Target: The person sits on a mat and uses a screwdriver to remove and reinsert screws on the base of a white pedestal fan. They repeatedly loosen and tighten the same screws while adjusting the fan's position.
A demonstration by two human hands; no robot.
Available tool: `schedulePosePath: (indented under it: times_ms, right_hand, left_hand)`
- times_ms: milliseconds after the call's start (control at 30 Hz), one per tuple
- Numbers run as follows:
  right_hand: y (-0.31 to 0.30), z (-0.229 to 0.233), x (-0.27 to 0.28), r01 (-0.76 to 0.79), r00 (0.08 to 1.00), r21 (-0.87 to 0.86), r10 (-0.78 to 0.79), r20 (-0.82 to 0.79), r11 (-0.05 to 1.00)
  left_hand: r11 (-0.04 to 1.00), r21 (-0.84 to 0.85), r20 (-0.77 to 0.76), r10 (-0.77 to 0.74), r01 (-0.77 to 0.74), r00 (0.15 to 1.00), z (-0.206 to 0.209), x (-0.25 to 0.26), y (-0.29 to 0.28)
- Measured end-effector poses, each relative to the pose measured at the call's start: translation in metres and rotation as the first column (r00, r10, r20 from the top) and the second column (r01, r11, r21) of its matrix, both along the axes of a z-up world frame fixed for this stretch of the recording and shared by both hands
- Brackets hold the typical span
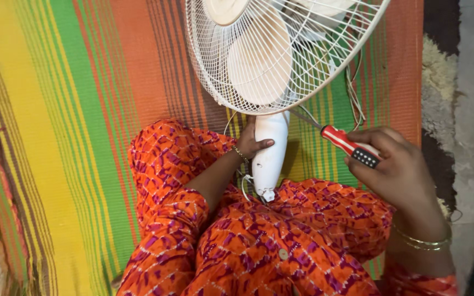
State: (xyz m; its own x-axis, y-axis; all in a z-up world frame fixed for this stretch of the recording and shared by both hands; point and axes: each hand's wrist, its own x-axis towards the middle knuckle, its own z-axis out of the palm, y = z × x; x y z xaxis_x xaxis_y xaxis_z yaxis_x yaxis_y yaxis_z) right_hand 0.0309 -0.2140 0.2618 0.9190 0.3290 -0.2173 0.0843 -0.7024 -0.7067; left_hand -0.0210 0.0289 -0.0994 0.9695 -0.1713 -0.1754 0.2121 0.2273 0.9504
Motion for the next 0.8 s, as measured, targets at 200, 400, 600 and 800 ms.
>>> schedulePosePath:
  times_ms: [200, 400, 600, 800]
  right_hand:
    - [0.026, 0.015, 0.017, -0.142, 0.981, -0.179, 0.162, 0.105, 0.974]
    - [0.045, 0.009, 0.020, -0.181, 0.973, -0.230, 0.208, 0.098, 0.956]
    - [0.071, 0.009, 0.025, -0.168, 0.979, -0.399, 0.199, 0.037, 0.901]
    - [0.097, 0.024, 0.028, -0.187, 0.980, -0.542, 0.193, -0.047, 0.819]
  left_hand:
    - [1.000, 0.011, -0.019, 0.005, -0.005, 1.000, -0.007, 0.000, -0.002]
    - [0.995, 0.104, 0.012, 0.005, -0.006, 1.000, -0.007, 0.001, 0.000]
    - [0.994, 0.103, 0.031, 0.019, -0.022, 0.999, -0.006, 0.001, -0.002]
    - [0.981, 0.191, 0.085, 0.021, -0.037, 0.996, -0.001, 0.002, 0.001]
